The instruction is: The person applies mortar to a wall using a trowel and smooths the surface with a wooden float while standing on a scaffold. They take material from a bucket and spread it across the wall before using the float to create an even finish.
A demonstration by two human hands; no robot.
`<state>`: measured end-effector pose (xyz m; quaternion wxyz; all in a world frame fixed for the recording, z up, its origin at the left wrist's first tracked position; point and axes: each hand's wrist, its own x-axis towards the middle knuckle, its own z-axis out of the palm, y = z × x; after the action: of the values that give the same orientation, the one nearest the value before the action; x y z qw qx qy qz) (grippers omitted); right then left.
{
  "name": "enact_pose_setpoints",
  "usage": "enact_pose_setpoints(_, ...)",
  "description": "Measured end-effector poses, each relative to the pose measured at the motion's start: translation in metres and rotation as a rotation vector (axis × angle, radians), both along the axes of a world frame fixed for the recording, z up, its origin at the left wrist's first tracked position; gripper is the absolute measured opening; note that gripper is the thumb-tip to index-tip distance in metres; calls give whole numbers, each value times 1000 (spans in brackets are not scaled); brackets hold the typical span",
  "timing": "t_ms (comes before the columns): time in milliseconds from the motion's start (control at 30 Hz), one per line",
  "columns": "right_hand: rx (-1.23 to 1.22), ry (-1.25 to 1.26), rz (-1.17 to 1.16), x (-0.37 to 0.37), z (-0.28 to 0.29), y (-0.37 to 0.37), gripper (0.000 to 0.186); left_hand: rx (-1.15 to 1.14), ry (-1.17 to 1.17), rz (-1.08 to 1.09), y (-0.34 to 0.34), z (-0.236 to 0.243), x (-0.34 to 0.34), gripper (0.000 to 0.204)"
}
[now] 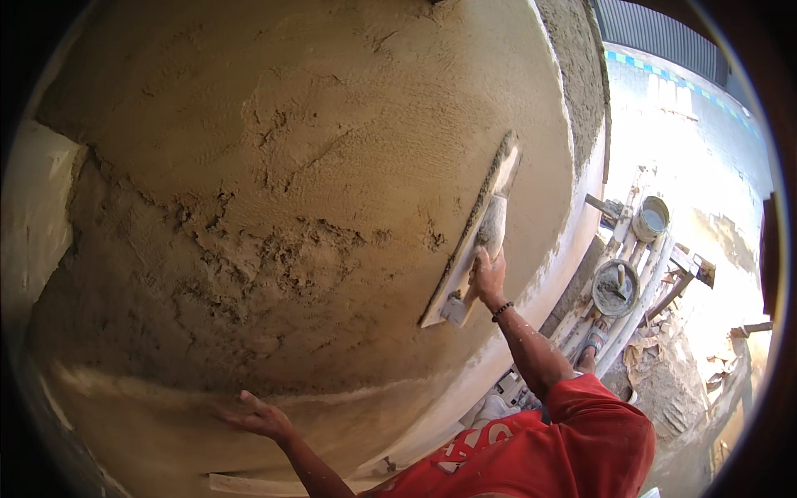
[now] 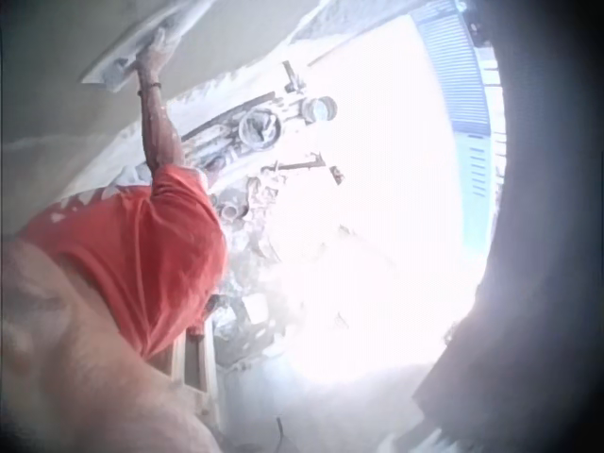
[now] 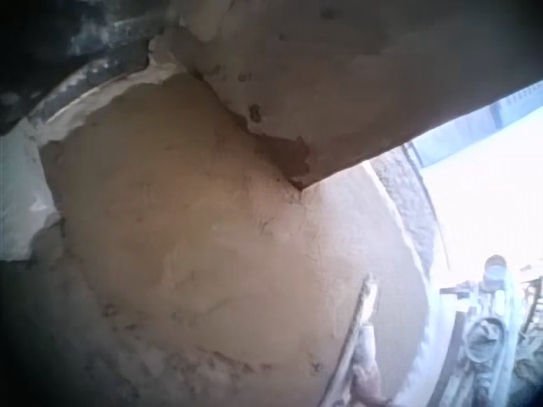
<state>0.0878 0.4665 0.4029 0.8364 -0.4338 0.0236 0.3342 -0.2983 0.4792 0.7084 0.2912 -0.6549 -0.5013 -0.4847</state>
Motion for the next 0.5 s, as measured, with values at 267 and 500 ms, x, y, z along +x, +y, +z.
enact_pose_setpoints(267,177,-161,-62,-18,72,4,53,246,152,36,40,33,11,71)
enact_pose_setpoints(500,44,-387,-75,95,189,-2,52,332,140,120,48,45,-12,77)
